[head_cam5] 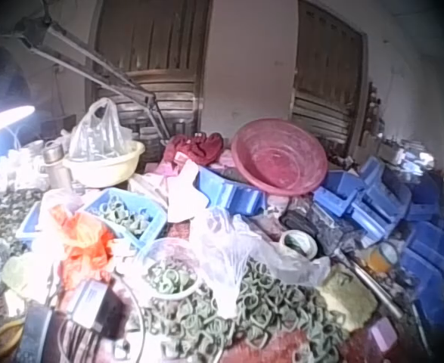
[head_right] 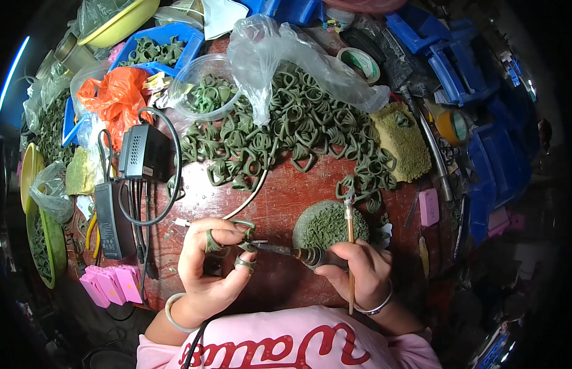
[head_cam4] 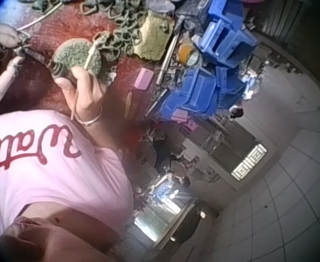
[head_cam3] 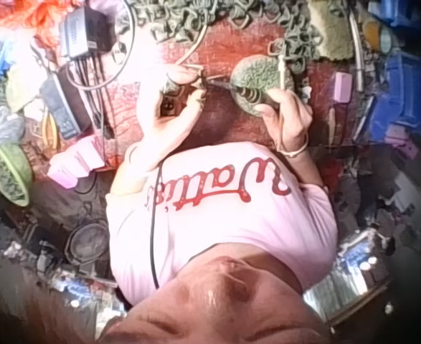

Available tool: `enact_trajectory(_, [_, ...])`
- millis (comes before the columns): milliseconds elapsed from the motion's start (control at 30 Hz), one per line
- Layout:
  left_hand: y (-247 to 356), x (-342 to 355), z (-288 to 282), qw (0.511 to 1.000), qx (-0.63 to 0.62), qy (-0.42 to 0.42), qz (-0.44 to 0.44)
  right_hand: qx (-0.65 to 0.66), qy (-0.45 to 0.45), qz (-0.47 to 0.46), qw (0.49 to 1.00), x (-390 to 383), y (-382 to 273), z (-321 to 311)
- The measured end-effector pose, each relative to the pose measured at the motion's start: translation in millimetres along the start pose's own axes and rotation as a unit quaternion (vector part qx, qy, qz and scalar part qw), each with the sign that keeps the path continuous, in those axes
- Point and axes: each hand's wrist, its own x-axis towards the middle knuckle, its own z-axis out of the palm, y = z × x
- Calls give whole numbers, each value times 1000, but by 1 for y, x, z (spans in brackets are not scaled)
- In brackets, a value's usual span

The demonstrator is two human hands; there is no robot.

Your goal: The recorder uses a heated tool to join small green wax components at a workshop bench.

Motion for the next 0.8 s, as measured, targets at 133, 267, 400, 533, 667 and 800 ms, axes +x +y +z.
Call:
enact_trajectory(133, [0,0,0,1000,3,-3,1,-7,2,0,1000,0,-1,0])
enact_trajectory(267, [-1,0,0,1000,5,-2,4,-5,8,3,1000,-2,-1,0])
enact_trajectory(400, [0,2,0,1000,4,18,6,-4,4,0,1000,-1,-1,0])
enact_trajectory(533, [0,0,0,1000,1,2,-2,-4,-1,0,1000,1,-1,-1])
enact_trajectory(667, [0,1,0,1000,1,2,1,-5,-2,0,1000,1,-2,-1])
enact_trajectory(800, [0,1,-1,1000,11,-3,8,4,4,5,1000,0,-1,0])
